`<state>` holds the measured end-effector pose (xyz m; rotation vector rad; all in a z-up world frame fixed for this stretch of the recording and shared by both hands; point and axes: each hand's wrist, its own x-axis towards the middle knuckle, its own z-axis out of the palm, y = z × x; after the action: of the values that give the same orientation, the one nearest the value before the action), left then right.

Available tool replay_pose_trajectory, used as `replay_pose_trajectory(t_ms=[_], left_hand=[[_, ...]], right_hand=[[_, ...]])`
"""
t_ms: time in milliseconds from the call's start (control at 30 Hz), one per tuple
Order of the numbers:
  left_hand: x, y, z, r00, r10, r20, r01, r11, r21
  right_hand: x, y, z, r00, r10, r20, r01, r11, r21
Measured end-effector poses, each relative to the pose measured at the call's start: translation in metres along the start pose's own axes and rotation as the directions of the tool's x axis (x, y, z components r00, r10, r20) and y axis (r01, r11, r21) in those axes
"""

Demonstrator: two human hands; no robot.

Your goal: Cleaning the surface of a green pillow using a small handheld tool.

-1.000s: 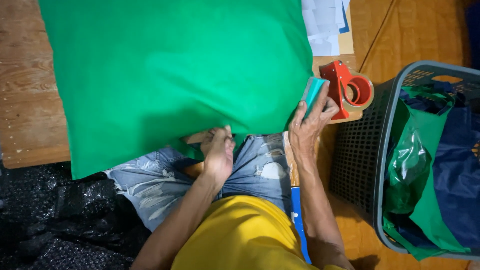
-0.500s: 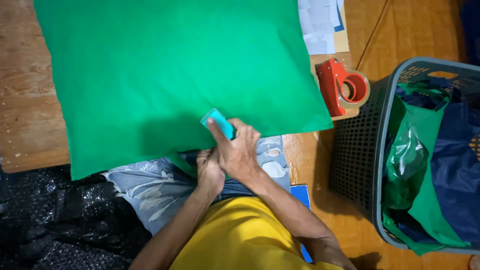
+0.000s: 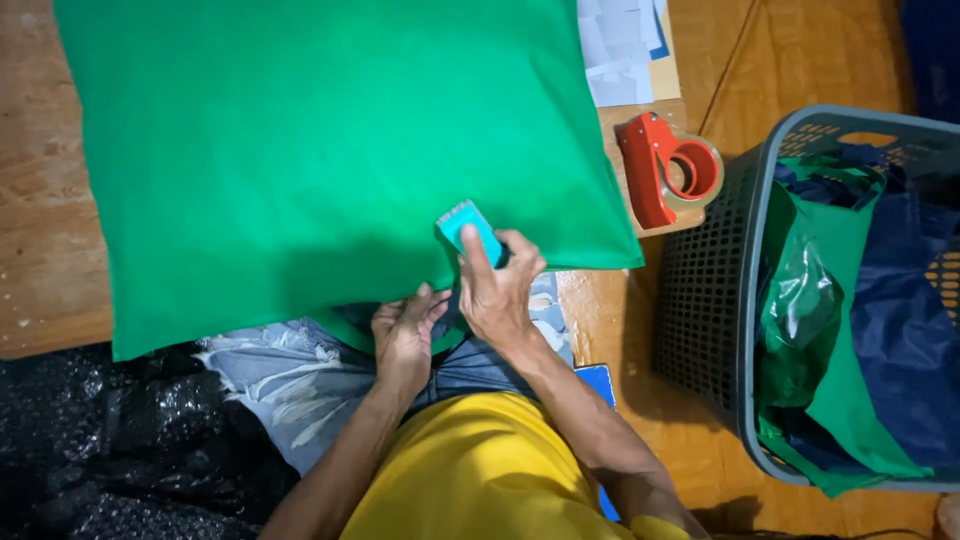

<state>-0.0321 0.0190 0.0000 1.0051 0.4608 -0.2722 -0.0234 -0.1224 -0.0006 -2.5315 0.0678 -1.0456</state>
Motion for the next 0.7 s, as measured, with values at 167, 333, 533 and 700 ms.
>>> replay_pose_trajectory(t_ms=[167, 333, 533, 700], left_hand=[[-0.002, 0.001, -0.002, 0.999, -0.008, -0.031, 0.007, 0.999, -0.046], [0.009, -0.012, -0.013, 0.999, -0.006, -0.043, 0.003, 0.999, -0.05], [0.014, -0.01, -0.015, 0.998, 0.046, -0.054, -0.05, 0.995, -0.081], [0.02, -0.025, -0.036, 0.999, 0.044, -0.021, -0.045, 0.997, -0.066]], right_hand=[[-0.01, 0.075, -0.02, 0.98, 0.191, -0.056, -0.199, 0.951, -0.236], [0.005, 0.073, -0.067, 0.8, 0.593, -0.096, -0.599, 0.777, -0.193], [-0.008, 0.082, -0.057, 0.91, 0.389, -0.142, -0.401, 0.913, -0.076], [0.009, 0.068, -0.078, 0.745, 0.666, -0.05, -0.667, 0.744, -0.029]])
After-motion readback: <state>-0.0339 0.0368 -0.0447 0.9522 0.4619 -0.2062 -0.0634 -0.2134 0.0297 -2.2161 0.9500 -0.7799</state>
